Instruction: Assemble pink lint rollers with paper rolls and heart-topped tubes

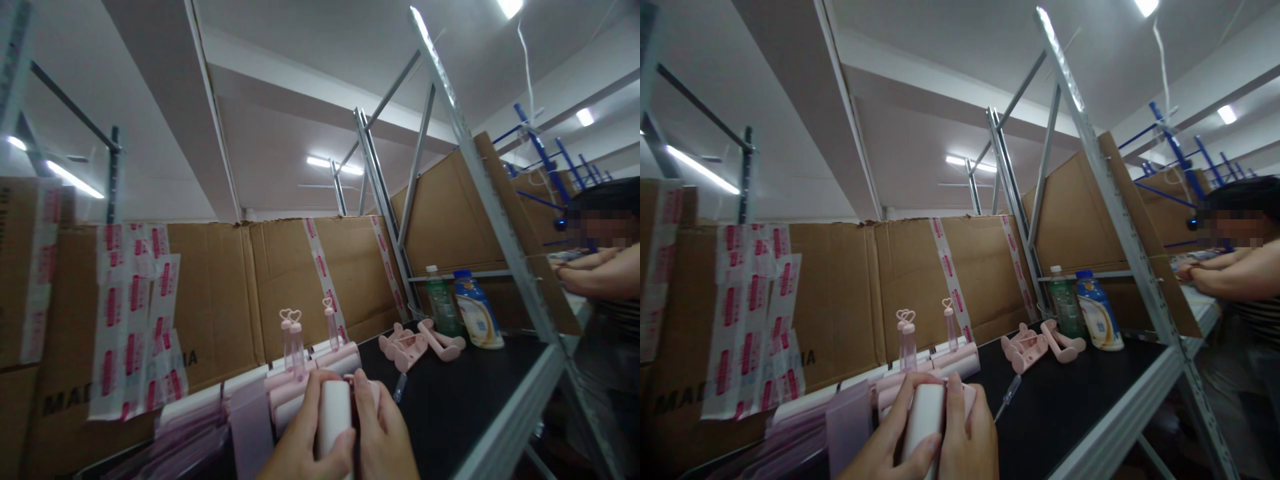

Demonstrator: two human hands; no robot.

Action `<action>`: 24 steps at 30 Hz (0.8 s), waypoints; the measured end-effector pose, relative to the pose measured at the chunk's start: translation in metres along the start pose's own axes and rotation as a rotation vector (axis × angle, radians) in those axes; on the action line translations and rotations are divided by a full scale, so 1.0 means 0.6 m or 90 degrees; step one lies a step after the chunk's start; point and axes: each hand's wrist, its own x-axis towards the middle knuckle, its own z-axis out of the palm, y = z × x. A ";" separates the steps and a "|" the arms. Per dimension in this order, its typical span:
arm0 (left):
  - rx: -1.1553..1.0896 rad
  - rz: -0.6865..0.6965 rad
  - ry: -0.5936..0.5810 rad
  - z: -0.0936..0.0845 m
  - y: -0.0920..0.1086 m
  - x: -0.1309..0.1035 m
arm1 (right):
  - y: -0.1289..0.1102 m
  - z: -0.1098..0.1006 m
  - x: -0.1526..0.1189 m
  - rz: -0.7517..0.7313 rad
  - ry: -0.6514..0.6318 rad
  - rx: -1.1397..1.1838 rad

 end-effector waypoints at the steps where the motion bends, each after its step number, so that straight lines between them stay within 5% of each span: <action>1: -0.002 0.001 -0.003 0.000 0.002 0.000 | 0.000 0.000 0.000 -0.001 0.001 0.000; 12: 0.030 0.013 0.024 -0.004 0.007 -0.001 | -0.002 0.005 0.003 0.006 -0.032 0.030; 24: -0.208 0.005 0.034 -0.026 -0.038 0.010 | -0.002 0.028 -0.002 0.096 -0.141 0.245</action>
